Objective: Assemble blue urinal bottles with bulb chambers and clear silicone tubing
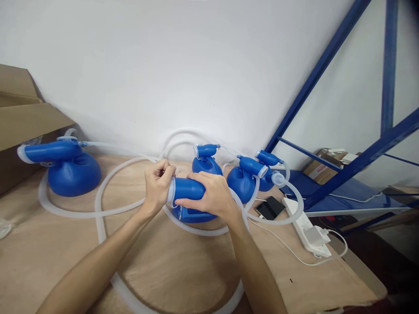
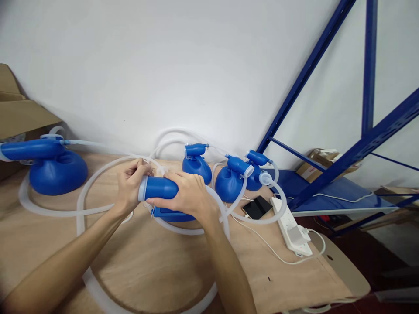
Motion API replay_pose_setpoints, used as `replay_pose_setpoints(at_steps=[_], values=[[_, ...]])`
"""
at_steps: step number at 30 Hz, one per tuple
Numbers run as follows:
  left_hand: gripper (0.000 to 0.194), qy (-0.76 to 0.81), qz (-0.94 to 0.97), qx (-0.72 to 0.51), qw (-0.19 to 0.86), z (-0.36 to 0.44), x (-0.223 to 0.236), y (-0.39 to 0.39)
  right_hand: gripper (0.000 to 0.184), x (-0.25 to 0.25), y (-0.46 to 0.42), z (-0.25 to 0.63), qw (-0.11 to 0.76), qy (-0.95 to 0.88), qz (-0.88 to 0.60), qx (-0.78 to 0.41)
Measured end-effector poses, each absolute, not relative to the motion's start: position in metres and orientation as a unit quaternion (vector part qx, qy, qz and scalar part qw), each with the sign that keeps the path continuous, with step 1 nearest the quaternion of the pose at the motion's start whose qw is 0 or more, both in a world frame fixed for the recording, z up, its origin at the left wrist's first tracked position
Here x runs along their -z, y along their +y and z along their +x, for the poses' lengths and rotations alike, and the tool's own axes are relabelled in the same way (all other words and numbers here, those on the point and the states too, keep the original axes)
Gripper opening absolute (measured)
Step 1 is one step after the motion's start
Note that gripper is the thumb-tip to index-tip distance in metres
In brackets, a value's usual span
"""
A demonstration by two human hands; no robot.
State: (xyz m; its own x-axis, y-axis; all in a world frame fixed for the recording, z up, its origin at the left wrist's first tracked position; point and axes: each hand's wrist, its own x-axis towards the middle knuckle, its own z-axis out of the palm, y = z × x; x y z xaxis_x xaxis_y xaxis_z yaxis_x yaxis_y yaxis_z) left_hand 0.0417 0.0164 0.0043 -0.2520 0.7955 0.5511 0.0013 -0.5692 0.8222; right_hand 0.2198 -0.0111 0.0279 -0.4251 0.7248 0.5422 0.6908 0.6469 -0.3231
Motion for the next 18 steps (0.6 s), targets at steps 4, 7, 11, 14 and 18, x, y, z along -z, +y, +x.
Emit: replay_pose_setpoints(at_steps=[4,7,11,14,18], values=[[0.032,0.368,0.547,-0.694,0.289,0.042,-0.003,0.02,0.057,-0.028,-0.01,0.221,0.322,-0.846,-0.425,-0.029],[0.034,0.368,0.567,-0.678,0.287,0.041,-0.007,0.021,0.057,-0.028,-0.007,0.224,0.319,-0.847,-0.424,-0.031],[0.029,0.356,0.621,-0.643,0.272,0.04,-0.014,0.016,0.061,-0.028,-0.005,0.228,0.305,-0.847,-0.434,-0.032],[0.036,0.342,0.646,-0.632,0.258,0.039,-0.014,0.013,0.062,-0.028,-0.006,0.227,0.298,-0.853,-0.426,-0.041],[0.043,0.324,0.659,-0.604,0.31,0.036,-0.01,0.017,0.061,-0.028,-0.006,0.221,0.286,-0.857,-0.426,-0.05]])
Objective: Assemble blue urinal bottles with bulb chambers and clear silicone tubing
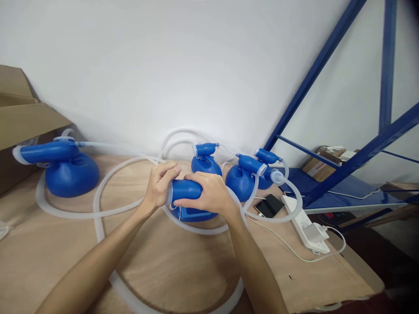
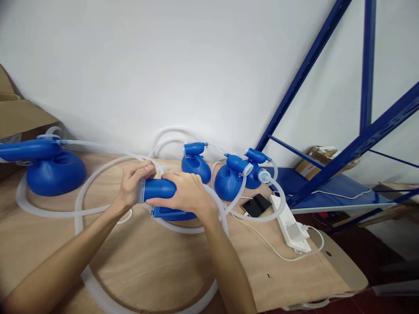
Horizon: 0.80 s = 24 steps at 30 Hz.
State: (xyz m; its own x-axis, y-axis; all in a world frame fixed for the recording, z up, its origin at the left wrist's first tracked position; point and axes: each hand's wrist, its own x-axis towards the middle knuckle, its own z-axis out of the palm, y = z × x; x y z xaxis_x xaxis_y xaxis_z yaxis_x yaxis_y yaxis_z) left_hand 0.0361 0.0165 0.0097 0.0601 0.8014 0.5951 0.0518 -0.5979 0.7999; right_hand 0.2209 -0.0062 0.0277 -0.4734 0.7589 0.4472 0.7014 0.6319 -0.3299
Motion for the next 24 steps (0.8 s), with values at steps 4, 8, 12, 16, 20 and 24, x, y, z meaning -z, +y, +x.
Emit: replay_pose_setpoints(at_steps=[4,8,12,16,20,24], values=[[0.039,0.33,0.657,-0.598,0.319,0.034,-0.007,0.022,0.061,-0.03,-0.008,0.214,0.27,-0.846,-0.456,-0.06],[0.035,0.342,0.629,-0.637,0.285,0.033,-0.006,0.023,0.062,-0.034,-0.011,0.212,0.267,-0.834,-0.479,-0.066],[0.032,0.344,0.613,-0.658,0.268,0.033,-0.004,0.022,0.063,-0.035,-0.012,0.212,0.263,-0.828,-0.491,-0.074],[0.033,0.343,0.619,-0.654,0.269,0.035,-0.002,0.022,0.059,-0.034,-0.011,0.212,0.265,-0.832,-0.482,-0.077],[0.031,0.357,0.604,-0.679,0.214,0.031,-0.002,0.024,0.064,-0.03,-0.009,0.215,0.282,-0.816,-0.501,-0.06],[0.029,0.36,0.619,-0.679,0.162,0.019,-0.013,0.023,0.063,-0.031,-0.006,0.225,0.315,-0.795,-0.516,-0.047]])
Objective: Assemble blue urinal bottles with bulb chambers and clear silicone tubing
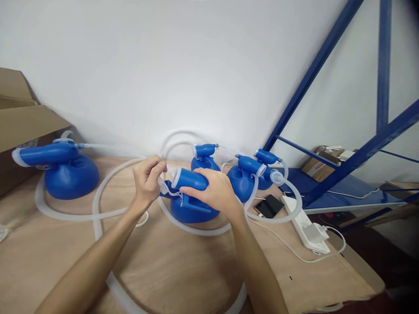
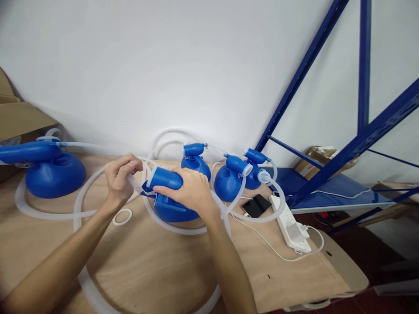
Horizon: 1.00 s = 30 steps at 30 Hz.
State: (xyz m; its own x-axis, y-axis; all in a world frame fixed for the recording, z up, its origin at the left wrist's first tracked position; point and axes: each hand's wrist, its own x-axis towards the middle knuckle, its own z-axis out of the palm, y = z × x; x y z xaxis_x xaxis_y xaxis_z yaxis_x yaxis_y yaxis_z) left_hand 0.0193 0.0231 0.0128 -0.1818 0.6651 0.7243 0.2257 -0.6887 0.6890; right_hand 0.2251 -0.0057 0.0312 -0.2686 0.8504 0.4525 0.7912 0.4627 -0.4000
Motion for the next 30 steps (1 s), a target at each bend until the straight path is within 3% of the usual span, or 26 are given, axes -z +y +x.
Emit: replay_pose_setpoints(at_steps=[5,10,12,14,19,30], values=[[0.042,0.391,0.724,-0.545,0.16,0.001,-0.041,0.014,0.059,-0.039,-0.004,0.241,0.362,-0.757,-0.543,-0.034],[0.029,0.366,0.855,-0.323,0.173,-0.013,-0.052,0.0,0.057,-0.041,-0.005,0.244,0.38,-0.742,-0.551,-0.045],[0.037,0.364,0.873,-0.281,0.159,-0.013,-0.05,-0.006,0.057,-0.041,-0.006,0.242,0.377,-0.75,-0.543,-0.046],[0.042,0.352,0.884,-0.263,0.158,-0.009,-0.048,-0.009,0.056,-0.041,-0.007,0.24,0.377,-0.76,-0.528,-0.046],[0.028,0.312,0.887,-0.268,0.211,0.005,-0.048,-0.01,0.056,-0.042,-0.01,0.24,0.395,-0.779,-0.484,-0.048],[0.022,0.351,0.762,-0.342,0.423,0.026,-0.032,-0.001,0.061,-0.043,-0.008,0.248,0.409,-0.777,-0.477,-0.027]])
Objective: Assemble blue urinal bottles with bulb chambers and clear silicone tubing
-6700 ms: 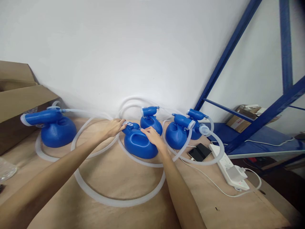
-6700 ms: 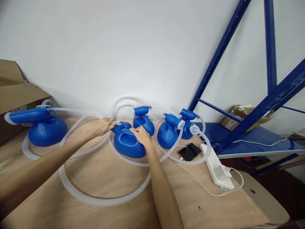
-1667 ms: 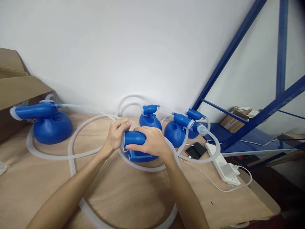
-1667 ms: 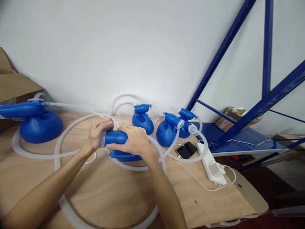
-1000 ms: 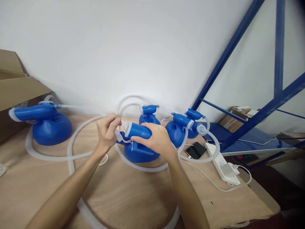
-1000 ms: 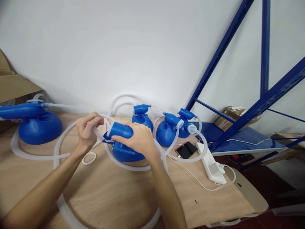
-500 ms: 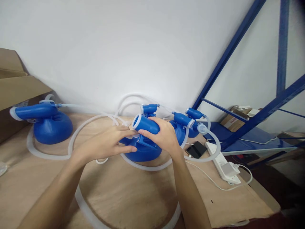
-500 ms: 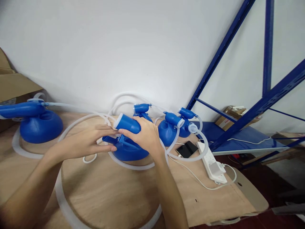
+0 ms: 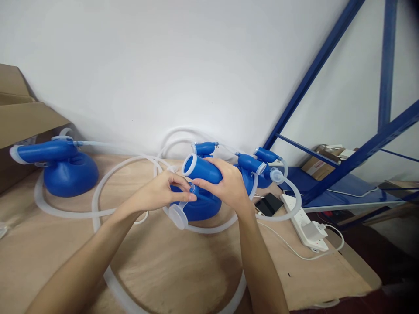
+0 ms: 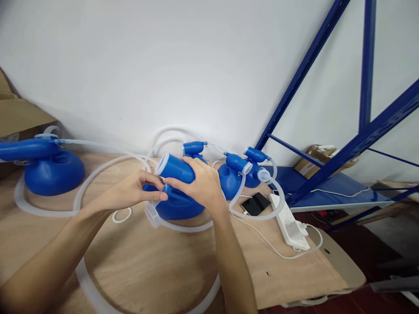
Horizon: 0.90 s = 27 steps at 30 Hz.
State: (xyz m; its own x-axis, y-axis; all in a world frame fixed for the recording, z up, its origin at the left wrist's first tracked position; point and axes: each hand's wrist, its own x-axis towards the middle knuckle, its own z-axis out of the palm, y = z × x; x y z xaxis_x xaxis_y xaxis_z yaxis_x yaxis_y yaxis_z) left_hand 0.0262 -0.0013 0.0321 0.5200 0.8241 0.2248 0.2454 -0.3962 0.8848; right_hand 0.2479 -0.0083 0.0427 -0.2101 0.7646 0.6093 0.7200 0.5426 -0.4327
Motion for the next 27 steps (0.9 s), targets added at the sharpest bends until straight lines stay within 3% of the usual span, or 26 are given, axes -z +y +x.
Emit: replay_pose_setpoints(at_steps=[5,12,18,27], values=[[0.015,0.351,0.684,-0.383,0.512,0.03,-0.03,-0.002,0.061,-0.042,-0.009,0.25,0.399,-0.782,-0.479,-0.012],[0.026,0.4,0.619,-0.434,0.518,0.041,-0.031,-0.005,0.059,-0.045,-0.009,0.251,0.401,-0.771,-0.495,-0.006],[0.036,0.411,0.571,-0.415,0.578,0.045,-0.029,-0.004,0.058,-0.044,-0.006,0.253,0.403,-0.775,-0.486,-0.028],[0.033,0.407,0.571,-0.373,0.608,0.04,-0.029,0.0,0.058,-0.043,-0.003,0.257,0.404,-0.786,-0.461,-0.074]])
